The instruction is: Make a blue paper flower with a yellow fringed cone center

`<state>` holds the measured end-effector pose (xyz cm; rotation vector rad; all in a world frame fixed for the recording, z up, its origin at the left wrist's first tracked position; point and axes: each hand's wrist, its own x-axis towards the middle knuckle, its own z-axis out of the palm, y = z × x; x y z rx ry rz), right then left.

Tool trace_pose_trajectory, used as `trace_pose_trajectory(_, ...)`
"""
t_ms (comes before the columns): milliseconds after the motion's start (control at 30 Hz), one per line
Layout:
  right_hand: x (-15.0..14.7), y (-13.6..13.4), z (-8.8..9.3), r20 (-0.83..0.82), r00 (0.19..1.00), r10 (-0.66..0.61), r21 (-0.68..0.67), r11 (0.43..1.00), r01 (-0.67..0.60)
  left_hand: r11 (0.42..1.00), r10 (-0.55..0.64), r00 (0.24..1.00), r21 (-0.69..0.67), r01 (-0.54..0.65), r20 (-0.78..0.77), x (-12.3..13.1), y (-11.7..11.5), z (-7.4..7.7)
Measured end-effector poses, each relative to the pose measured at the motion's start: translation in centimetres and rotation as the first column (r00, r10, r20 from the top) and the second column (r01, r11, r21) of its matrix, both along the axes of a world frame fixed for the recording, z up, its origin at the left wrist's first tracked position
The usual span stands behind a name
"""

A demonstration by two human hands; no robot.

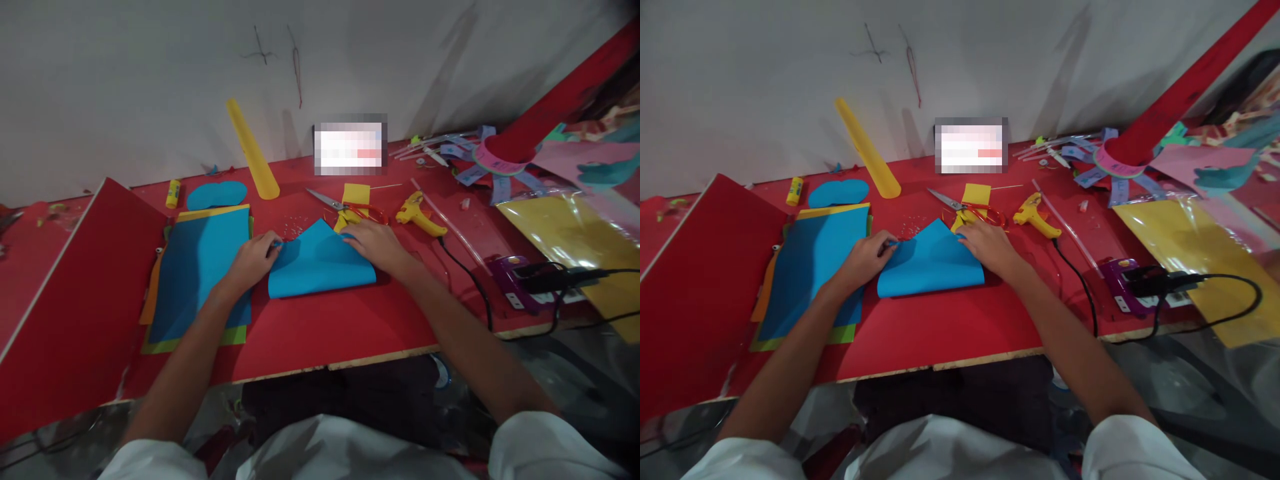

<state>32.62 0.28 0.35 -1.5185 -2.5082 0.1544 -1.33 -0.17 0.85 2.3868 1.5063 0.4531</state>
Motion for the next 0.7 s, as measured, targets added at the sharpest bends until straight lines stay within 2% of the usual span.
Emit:
trace_pose_trajectory(267,0.0,-0.2,1.1,0.036,0.999,-0.007,-0.045,0.999,0.009,0.998,0.057,0.994,0.005,-0.057,-0.098,0.5,-0.4,0.6)
trace_pose_trajectory(367,0.2,-0.3,1.6,0.053,0.999,-0.005,-0.056,0.998,0.008,0.998,0.046,0.994,0.05,-0.041,-0.1,0.4,-0.3,0.7)
trace_pose_trajectory(500,0.3,-0.3,1.5,0.04,0.997,0.062,-0.028,0.998,-0.061,0.987,-0.075,0.993,0.138,0.086,-0.086,0.1,0.3,0.5)
trace_pose_trajectory(600,0.6,-0.1,0.9,0.026,0.993,0.118,-0.033,0.993,-0.117,0.969,-0.21,0.975,0.117,0.218,-0.071,0.0,0.6,0.3)
trace_pose_trajectory(700,1.3,0.4,0.2,-0.014,0.991,0.136,-0.03,0.99,-0.137,0.967,-0.243,0.968,0.068,0.247,-0.056,-0.1,0.6,0.4)
